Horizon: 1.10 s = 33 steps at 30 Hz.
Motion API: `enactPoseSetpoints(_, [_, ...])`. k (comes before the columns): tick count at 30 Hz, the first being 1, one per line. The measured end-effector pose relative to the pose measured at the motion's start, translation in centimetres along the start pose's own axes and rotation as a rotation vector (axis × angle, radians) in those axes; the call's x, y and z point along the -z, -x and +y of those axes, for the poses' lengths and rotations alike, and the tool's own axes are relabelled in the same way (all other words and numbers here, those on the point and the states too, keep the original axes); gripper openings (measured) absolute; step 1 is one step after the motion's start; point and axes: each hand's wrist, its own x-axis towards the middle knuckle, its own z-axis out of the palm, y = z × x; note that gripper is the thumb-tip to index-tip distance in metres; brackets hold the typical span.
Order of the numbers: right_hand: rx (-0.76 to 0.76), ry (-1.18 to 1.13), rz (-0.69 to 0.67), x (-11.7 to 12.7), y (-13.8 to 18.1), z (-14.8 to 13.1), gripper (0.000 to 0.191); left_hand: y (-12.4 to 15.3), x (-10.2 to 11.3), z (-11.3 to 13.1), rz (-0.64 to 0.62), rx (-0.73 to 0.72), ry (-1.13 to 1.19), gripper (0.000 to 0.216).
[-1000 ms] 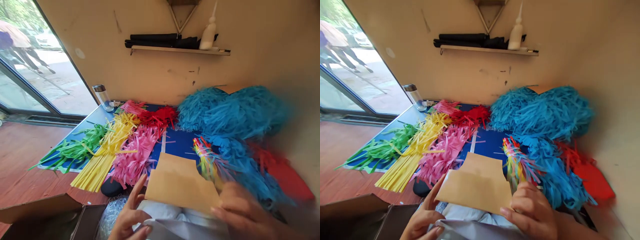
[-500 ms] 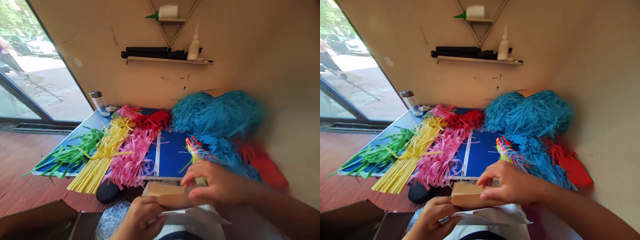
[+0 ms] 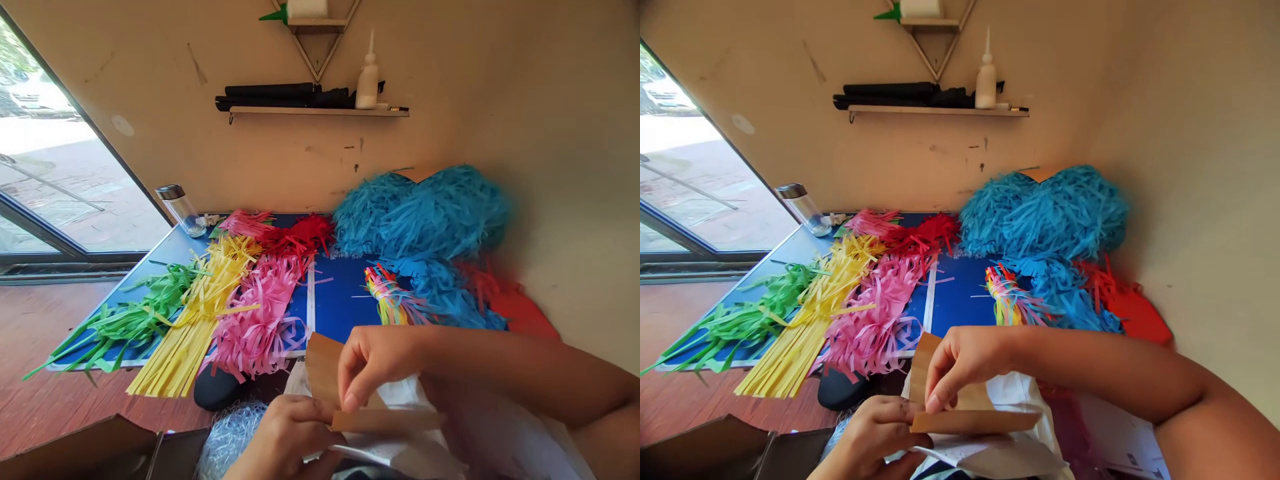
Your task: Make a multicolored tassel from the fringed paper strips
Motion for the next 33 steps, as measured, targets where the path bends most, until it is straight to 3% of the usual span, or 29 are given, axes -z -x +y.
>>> enactPoseSetpoints(4, [0.028,-0.135,0.037,0.3,-0.8,1.8,0.029,0.0,-0.4,-0.3,-0.024,-0.043,0.078,0.02])
enactPoseSetpoints(11, [0.008,-0.26,-0.084,0.1,-1.1,3.5,0.033,-1.0,-0.6,-0.3,-0.044,-0.111,0.232,0.024])
enactPoseSetpoints(16, [-0.041,-0.33,0.076,-0.3,-1.5,5.0,0.029,-1.1,-0.8,-0.7,-0.145,-0.159,0.325,0.033])
enactPoseSetpoints(21, [-0.077,-0.41,0.252,-0.4,-1.6,6.5,0.025,-0.3,-0.7,-0.7,-0.148,0.009,0.149,0.017])
enactPoseSetpoints(25, [0.06,-0.429,0.395,-1.3,-0.1,5.5,0.025,-0.2,-1.3,-1.0,-0.093,0.109,0.287,0.02])
enactPoseSetpoints(29, [0.145,-0.391,0.386,-2.6,0.8,4.7,0.027,-0.7,-1.7,-1.0,-0.036,0.195,0.25,0.018])
enactPoseSetpoints(31, [0.136,-0.407,0.364,-2.6,0.7,4.7,0.029,-1.0,-1.6,-0.8,-0.05,0.15,0.219,0.016])
enactPoseSetpoints(33, [0.147,-0.422,0.435,-2.0,0.4,4.9,0.03,-1.0,-1.5,-0.6,-0.033,0.099,0.207,0.017])
